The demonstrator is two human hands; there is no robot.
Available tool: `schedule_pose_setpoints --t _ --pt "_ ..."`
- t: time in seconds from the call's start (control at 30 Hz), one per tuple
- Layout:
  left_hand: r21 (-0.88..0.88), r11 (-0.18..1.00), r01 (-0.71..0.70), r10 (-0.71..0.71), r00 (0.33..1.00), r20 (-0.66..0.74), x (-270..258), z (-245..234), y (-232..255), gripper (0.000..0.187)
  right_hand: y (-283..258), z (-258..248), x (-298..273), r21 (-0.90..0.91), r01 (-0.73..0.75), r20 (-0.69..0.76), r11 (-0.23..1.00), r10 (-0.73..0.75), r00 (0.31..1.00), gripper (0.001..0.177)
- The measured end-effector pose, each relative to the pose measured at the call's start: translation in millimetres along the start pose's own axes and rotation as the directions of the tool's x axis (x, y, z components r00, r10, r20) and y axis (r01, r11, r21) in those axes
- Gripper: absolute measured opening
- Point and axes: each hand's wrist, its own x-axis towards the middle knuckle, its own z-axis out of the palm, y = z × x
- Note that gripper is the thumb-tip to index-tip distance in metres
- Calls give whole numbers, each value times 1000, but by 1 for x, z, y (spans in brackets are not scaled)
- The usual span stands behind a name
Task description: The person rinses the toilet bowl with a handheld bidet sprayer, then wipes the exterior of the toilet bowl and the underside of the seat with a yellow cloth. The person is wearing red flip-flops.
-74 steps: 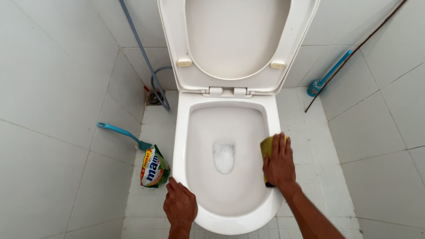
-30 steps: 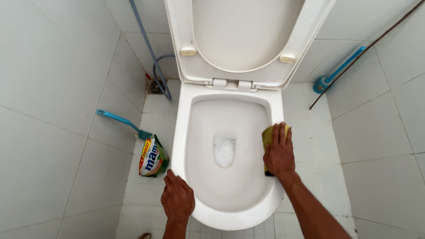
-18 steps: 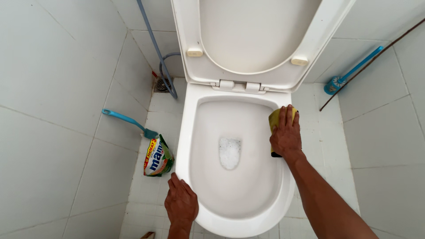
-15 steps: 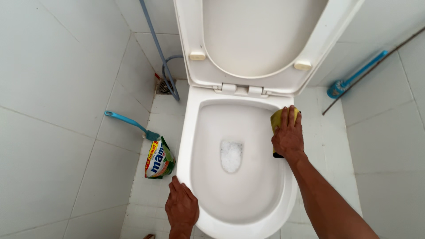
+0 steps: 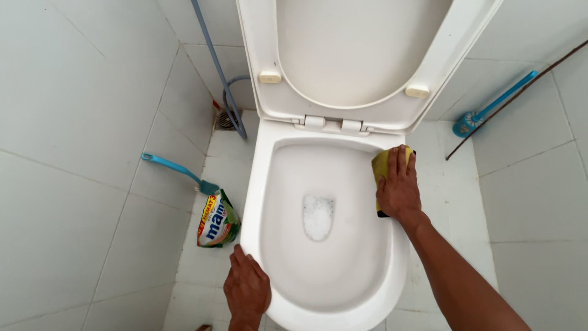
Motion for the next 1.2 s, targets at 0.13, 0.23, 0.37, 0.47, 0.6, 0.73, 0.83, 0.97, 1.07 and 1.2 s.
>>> schedule_pose_setpoints --t 0.13,0.23,0.37,0.47,0.6,0.73,0.83,0.97,1.07,1.2 --pt "-16 999 -29 28 999 -31 -4 3 -4 44 -6 -4 -47 154 4 -72 988 7 997 79" --pt "-11 998 -63 62 997 -55 -2 4 -4 43 -20 -16 -82 81 -10 -29 997 13 999 79" --pt "6 999 -45 45 999 -12 -2 4 -4 44 -45 -27 -136 189 -114 10 975 115 993 78" --pt "16 1000 -21 21 1000 9 -1 1 -3 42 -66 -34 -180 266 -186 22 946 187 982 80" --pt "-1 1000 -27 27 1000 13 -3 0 -2 44 -103 -40 -228 273 -217 -35 937 236 971 78" --pt "-9 999 -47 47 999 1 -5 0 -5 42 -123 -44 -245 307 -209 -72 928 242 968 74" --pt "-38 998 -45 45 999 5 -3 0 -4 42 -118 -43 -241 323 -234 -23 917 255 967 75" --pt "-27 999 -45 45 999 6 -3 1 -4 43 -95 -32 -210 206 -278 22 938 280 960 78" --pt "-13 998 -57 57 998 -12 -2 2 -5 43 -70 -24 -175 181 -254 36 950 251 967 78" --pt "-10 997 -71 71 997 -22 -2 2 -5 44 -47 -20 -131 84 -147 13 985 147 989 77"
